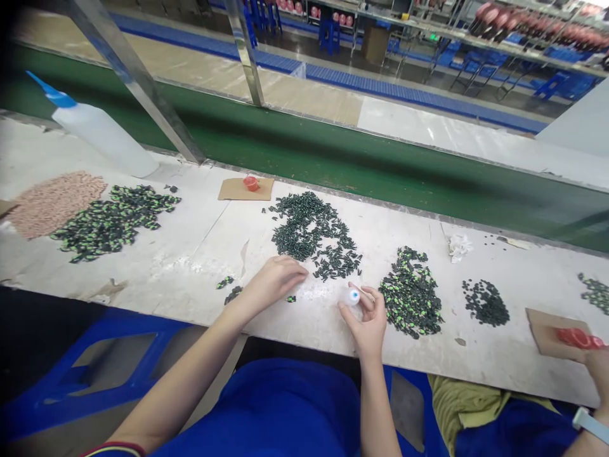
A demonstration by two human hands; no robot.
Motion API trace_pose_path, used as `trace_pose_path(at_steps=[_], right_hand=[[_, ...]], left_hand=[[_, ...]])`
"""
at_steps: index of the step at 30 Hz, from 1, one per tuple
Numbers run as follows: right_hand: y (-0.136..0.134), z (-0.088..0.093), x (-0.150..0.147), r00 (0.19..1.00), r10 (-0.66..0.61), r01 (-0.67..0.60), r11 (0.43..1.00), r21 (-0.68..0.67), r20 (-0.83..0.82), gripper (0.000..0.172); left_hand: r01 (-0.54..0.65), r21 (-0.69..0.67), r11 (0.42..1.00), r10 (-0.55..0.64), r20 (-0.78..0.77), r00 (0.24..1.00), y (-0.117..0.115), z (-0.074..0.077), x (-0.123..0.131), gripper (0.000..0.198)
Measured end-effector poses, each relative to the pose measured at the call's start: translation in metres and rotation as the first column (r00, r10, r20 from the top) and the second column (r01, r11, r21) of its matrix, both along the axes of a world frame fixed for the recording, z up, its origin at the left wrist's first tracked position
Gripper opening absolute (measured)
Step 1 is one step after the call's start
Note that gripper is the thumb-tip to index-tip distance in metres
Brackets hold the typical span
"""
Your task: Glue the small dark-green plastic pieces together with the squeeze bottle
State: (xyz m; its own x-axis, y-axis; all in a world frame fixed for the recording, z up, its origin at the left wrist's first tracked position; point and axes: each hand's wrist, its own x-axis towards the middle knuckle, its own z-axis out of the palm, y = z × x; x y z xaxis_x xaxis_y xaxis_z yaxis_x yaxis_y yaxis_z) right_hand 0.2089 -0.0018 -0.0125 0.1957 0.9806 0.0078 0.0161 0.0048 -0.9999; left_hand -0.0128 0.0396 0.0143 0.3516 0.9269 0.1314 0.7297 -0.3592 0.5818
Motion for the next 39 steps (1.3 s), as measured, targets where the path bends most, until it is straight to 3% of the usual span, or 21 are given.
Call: trace_pose_path(at_steps=[4,7,9,11,12,13,15,18,20,23,27,32,35,39], right_hand=[[0.001,-0.004,-0.002,0.973,-0.011,0.007,1.0,0.019,0.228,0.052],[-0.007,-0.003,-0.004,0.921,-0.104,0.04,0.984,0.175,0.374,0.068],[-0.017,0.001,-0.007,0.856,-0.27,0.082,0.913,0.401,0.441,0.07],[-0.028,0.006,-0.013,0.796,-0.411,0.055,0.78,0.623,0.445,0.06],[-0.034,0.008,-0.018,0.793,-0.427,0.013,0.726,0.688,0.435,0.054],[-0.038,0.011,-0.024,0.809,-0.395,-0.032,0.71,0.704,0.435,0.048],[-0.043,0.014,-0.04,0.867,-0.257,-0.073,0.783,0.618,0.428,0.032],[-0.042,0.016,-0.065,0.972,-0.055,-0.02,0.949,0.314,0.227,0.023],[-0.038,0.016,-0.078,0.998,-0.032,0.025,0.989,0.149,0.045,0.021],[-0.032,0.016,-0.088,0.993,-0.014,0.024,0.996,0.086,-0.118,0.017],[-0.025,0.013,-0.087,0.987,0.041,-0.032,0.997,0.063,-0.157,0.02],[-0.019,0.006,-0.078,0.976,0.173,-0.185,0.979,-0.089,-0.13,0.025],[-0.018,0.004,-0.073,0.979,0.204,-0.205,0.97,-0.131,-0.024,0.026],[-0.017,0.006,-0.066,0.945,0.261,-0.257,0.965,-0.045,0.195,0.027]], left_hand=[[0.044,0.089,0.995,-0.03,-0.154,0.988,0.013,-0.011,0.021,0.011],[0.068,0.123,0.99,-0.036,-0.245,0.969,0.016,-0.014,0.025,0.012],[0.087,0.138,0.987,-0.048,-0.264,0.963,0.016,-0.014,0.023,0.014],[0.08,0.138,0.987,-0.047,-0.225,0.973,0.012,-0.011,0.021,0.016],[0.071,0.124,0.99,-0.048,-0.174,0.984,0.009,-0.009,0.02,0.016],[0.065,0.103,0.993,-0.055,-0.1,0.994,0.005,-0.007,0.02,0.016],[0.077,0.04,0.996,-0.081,0.123,0.989,-0.007,-0.002,0.019,0.014],[0.092,-0.07,0.993,-0.046,0.493,0.869,-0.03,0.005,0.018,0.014],[0.085,-0.135,0.987,0.014,0.601,0.799,-0.042,0.01,0.016,0.015],[0.046,-0.18,0.982,0.082,0.644,0.761,-0.052,0.012,0.011,0.018],[-0.027,-0.2,0.979,0.141,0.581,0.802,-0.052,0.006,-0.004,0.019],[-0.242,-0.047,0.969,0.246,0.177,0.953,-0.055,-0.013,-0.016,0.021],[-0.234,0.008,0.972,0.233,0.065,0.97,-0.058,-0.024,-0.011,0.013],[-0.226,0.046,0.973,0.223,0.059,0.973,-0.058,-0.029,-0.004,0.009]])
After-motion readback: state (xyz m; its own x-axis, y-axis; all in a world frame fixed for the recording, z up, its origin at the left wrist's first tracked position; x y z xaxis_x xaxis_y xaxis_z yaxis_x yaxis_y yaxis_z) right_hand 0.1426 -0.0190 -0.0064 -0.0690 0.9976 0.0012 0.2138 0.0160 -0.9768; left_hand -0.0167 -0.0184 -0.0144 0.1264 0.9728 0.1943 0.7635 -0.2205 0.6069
